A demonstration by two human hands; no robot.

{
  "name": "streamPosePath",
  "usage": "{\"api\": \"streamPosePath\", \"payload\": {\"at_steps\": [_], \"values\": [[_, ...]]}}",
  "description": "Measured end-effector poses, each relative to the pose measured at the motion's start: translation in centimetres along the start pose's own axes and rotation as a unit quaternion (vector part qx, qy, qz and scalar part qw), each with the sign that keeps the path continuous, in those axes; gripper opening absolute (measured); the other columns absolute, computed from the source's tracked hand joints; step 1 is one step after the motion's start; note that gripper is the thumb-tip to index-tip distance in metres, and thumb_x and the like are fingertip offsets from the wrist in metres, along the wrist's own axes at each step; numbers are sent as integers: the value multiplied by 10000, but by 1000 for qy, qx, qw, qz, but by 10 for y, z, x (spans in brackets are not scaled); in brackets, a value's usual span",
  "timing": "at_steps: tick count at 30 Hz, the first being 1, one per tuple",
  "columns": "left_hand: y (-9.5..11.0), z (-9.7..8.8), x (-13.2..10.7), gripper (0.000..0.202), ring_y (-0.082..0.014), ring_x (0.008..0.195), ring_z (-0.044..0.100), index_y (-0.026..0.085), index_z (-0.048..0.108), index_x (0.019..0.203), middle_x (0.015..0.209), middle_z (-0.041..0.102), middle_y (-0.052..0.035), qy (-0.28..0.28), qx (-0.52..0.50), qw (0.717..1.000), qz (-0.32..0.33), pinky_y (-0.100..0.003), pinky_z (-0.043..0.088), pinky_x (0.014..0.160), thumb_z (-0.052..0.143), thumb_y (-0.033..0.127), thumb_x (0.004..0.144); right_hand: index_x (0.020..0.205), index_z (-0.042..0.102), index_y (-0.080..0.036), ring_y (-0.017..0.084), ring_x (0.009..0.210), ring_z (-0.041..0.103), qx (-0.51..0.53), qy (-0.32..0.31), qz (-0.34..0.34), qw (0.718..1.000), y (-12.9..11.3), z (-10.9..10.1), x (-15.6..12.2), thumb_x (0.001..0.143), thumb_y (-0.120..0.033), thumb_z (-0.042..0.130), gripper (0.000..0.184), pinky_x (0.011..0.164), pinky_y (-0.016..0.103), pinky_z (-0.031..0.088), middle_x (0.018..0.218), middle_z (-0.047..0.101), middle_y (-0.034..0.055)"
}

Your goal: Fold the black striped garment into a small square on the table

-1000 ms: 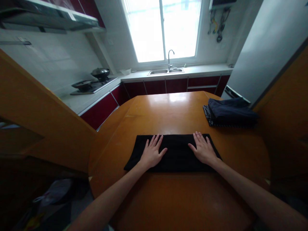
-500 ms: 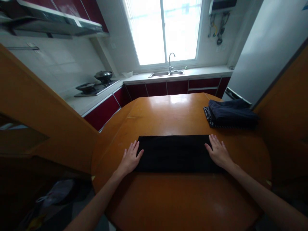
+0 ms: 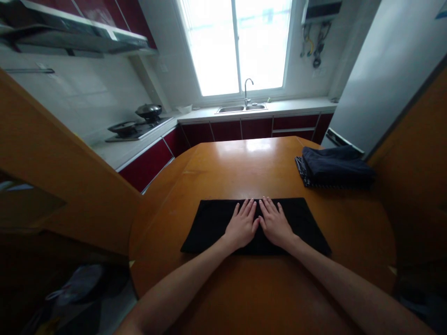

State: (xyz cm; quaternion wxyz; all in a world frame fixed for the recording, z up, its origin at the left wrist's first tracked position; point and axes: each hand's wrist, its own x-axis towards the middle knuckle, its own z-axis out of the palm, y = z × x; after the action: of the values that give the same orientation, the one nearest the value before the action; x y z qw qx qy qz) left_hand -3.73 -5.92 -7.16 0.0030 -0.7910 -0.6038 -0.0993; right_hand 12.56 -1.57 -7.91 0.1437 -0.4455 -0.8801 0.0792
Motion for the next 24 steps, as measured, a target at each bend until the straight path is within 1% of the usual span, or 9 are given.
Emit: {"api": "streamPosePath", "payload": {"at_steps": [4,7,10,18,24], "values": [[-1,3,-6,613,-262,1559,179,133,287,1601,1666,251,-127,-1,16,1000,4,-502,197,1256,329,421,1061,1587,349,-130,276,1556,178,-2,-21,7,1000,2,2,-3,998,-281,370,608,1237,537,158,1668,250,132],[-2,3,-6,601,-260,1559,182,156,278,1606,1664,263,-121,6,16,1000,5,-510,200,1254,336,389,1055,1590,354,-174,275,1559,162,-3,-25,8,1000,2,-2,-4,1007,-287,367,595,1235,541,158,1676,229,119],[-1,5,-5,595,-260,1557,192,173,281,1606,1662,273,-118,12,13,1000,8,-507,200,1255,347,371,1049,1590,358,-186,274,1558,168,-1,-24,7,1000,1,-3,-4,1011,-287,371,588,1235,538,159,1674,238,122],[1,0,-5,597,-251,1564,162,125,294,1593,1671,243,-110,-8,24,1000,1,-508,192,1260,355,352,1045,1578,384,-186,279,1551,197,3,-26,10,1000,1,-4,-3,1003,-284,401,584,1236,529,153,1667,266,124],[2,0,-5,590,-238,1564,164,136,302,1591,1674,235,-92,-4,31,1000,-3,-491,189,1263,351,356,1046,1576,388,-185,274,1551,195,7,-27,16,999,0,-7,-4,1001,-289,408,584,1239,523,148,1667,270,124]]}}
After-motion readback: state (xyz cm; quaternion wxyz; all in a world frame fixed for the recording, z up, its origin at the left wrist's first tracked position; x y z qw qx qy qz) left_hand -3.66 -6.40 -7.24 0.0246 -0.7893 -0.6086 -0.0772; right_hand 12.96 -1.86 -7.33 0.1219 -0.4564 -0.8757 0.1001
